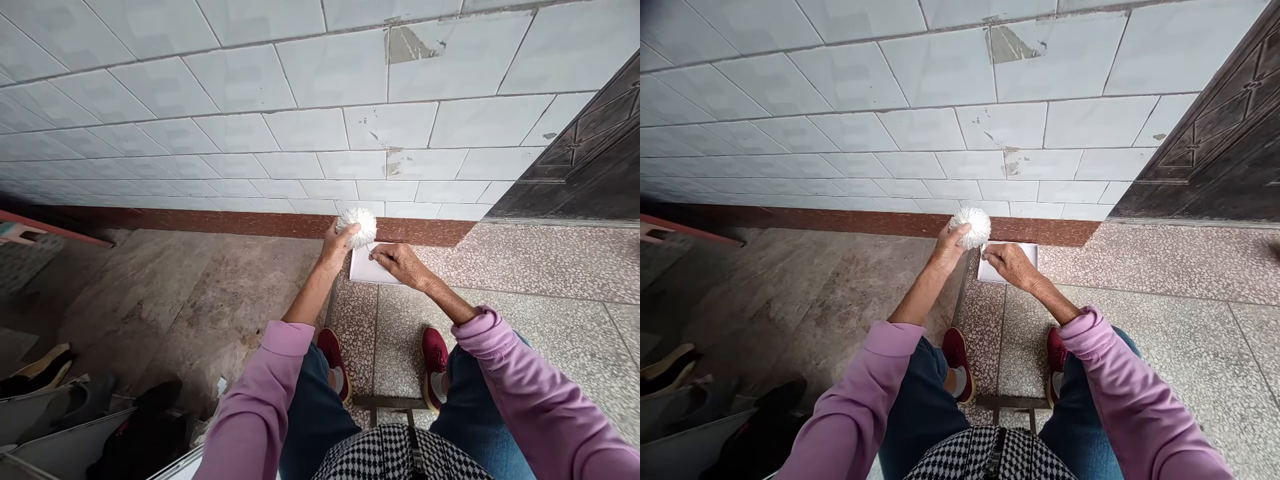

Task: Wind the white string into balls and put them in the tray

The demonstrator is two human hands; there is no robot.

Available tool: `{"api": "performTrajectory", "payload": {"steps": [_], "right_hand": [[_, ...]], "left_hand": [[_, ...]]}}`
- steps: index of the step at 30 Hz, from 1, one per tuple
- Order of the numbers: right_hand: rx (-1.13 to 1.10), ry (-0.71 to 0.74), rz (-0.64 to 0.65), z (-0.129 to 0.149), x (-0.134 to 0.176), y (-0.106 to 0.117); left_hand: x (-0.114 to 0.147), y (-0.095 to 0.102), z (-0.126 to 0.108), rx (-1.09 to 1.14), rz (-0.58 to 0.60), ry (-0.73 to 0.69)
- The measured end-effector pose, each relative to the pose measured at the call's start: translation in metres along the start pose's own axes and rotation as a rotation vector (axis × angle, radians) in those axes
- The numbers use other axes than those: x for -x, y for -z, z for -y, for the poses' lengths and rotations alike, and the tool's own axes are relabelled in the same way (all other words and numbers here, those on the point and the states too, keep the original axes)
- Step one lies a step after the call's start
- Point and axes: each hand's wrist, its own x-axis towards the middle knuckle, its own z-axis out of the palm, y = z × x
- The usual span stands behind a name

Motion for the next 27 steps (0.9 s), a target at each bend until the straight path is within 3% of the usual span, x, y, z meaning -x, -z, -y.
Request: {"api": "performTrajectory", "payload": {"steps": [3,6,8,11,16,20,22,27], "right_hand": [[-0.053,0.018,-0.003,0.002,0.002,0.008],[-0.131,0.009,-0.049,-0.001,0.004,0.023],[-0.165,-0.006,-0.09,-0.003,0.004,0.033],[-0.171,-0.014,-0.135,-0.004,0.003,0.042],[-0.203,0.001,-0.155,0.001,0.002,0.041],[-0.306,-0.017,-0.174,0.002,0.001,0.039],[-0.328,-0.031,-0.186,0.001,0.001,0.039],[-0.291,-0.02,-0.15,-0.004,0.002,0.044]], "left_hand": [[-0.002,0.001,0.002,-0.109,-0.025,-0.013],[-0.006,0.003,0.003,-0.327,-0.043,-0.135],[-0.006,0.003,0.003,-0.454,0.02,-0.184],[-0.003,0.001,0.003,-0.545,0.212,-0.124],[0.008,0.001,0.004,-0.453,0.477,0.128],[0.016,0.001,0.01,-0.273,0.519,0.244],[0.017,0.0,0.014,-0.249,0.512,0.249],[0.013,-0.004,0.014,-0.399,0.489,0.094]]}}
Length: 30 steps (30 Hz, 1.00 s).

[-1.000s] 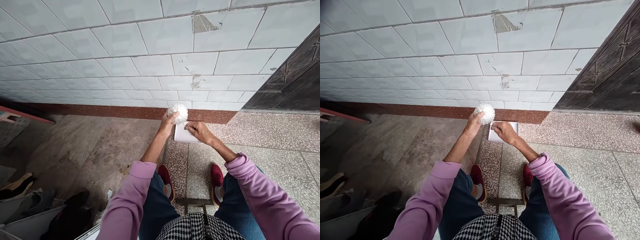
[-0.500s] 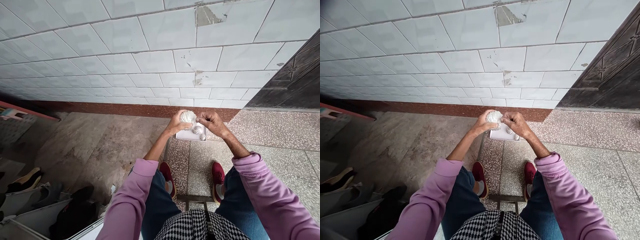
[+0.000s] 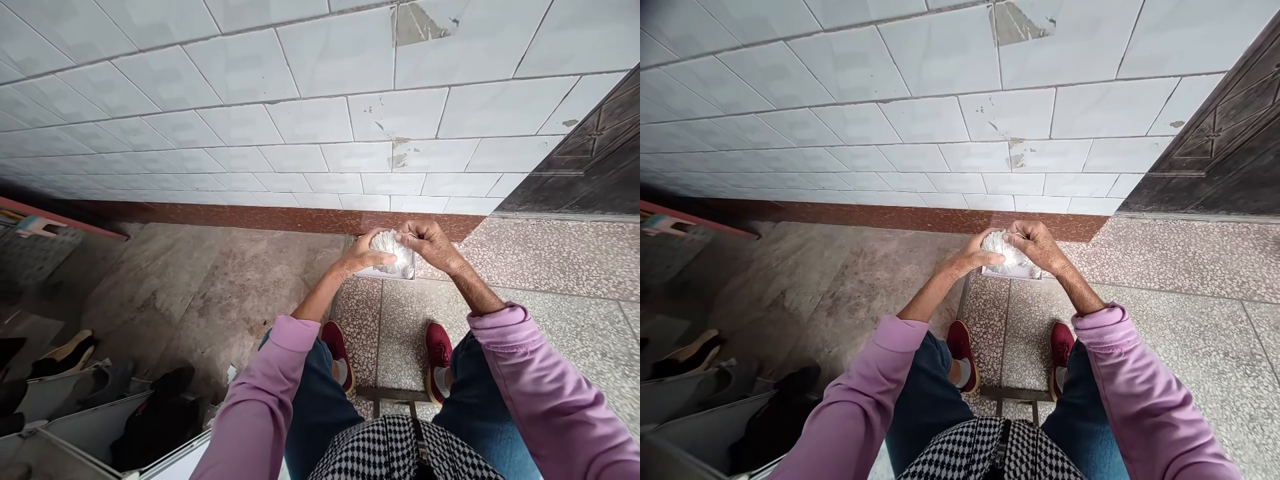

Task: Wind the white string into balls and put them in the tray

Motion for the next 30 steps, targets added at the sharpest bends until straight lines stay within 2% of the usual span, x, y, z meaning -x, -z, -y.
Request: {"api": "performTrajectory", "payload": {"steps": [3,9,14,19,26,30], "right_hand": [[-0.028,0.008,-0.019,-0.001,0.0,0.011],[-0.12,-0.045,-0.214,-0.001,-0.001,0.032],[-0.122,-0.06,-0.27,-0.004,-0.004,0.033],[0.054,-0.05,-0.274,-0.023,-0.007,0.025],[0.264,-0.113,-0.119,-0.054,-0.016,-0.001],[0.268,-0.104,-0.158,-0.06,-0.019,0.0]], "left_hand": [[0.0,0.004,-0.007,-0.147,0.039,-0.03],[0.006,0.001,-0.01,-0.296,0.19,-0.025],[0.007,-0.008,-0.01,-0.295,0.246,-0.051],[0.007,-0.01,-0.015,-0.21,0.311,-0.057],[0.011,-0.007,-0.014,-0.064,0.231,0.029],[0.011,-0.005,-0.013,-0.053,0.189,0.025]]}}
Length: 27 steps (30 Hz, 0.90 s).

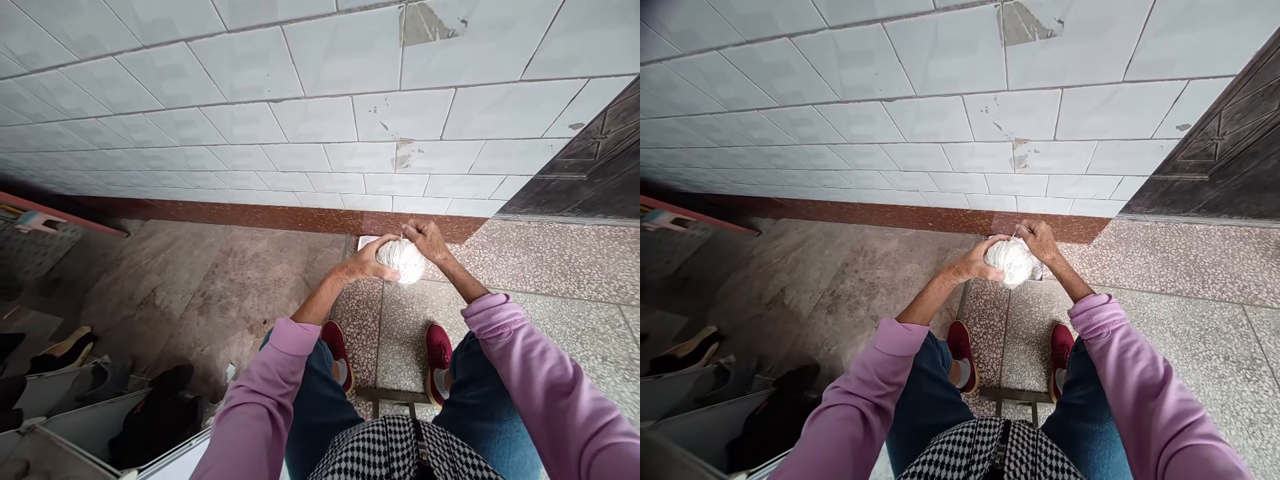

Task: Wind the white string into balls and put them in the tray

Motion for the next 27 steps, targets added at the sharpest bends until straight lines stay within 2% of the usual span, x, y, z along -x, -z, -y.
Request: {"api": "performTrajectory", "payload": {"steps": [3,5,8,11,14,18,22,27], "right_hand": [[-0.022,-0.002,0.018,-0.003,0.001,0.0],[-0.029,0.007,0.097,-0.003,0.003,-0.003],[0.029,-0.002,0.216,0.0,0.007,-0.013],[0.087,-0.029,0.216,0.004,0.011,-0.021],[0.105,-0.047,0.252,0.009,0.017,-0.023],[0.213,-0.035,0.311,0.022,0.026,-0.021],[0.21,0.059,0.304,0.036,0.036,-0.015],[0.096,0.165,0.272,0.048,0.043,0.006]], "left_hand": [[0.0,0.003,0.0,-0.031,-0.076,-0.072],[-0.001,0.003,0.001,0.01,-0.129,-0.106],[-0.001,0.003,0.0,0.171,-0.187,-0.061],[-0.002,0.005,-0.001,0.318,-0.235,-0.024],[-0.007,0.009,-0.001,0.44,-0.315,-0.078],[-0.017,0.01,0.002,0.536,-0.39,-0.068],[-0.024,0.009,0.004,0.481,-0.513,-0.07],[-0.027,0.009,0.003,0.189,-0.608,-0.084]]}}
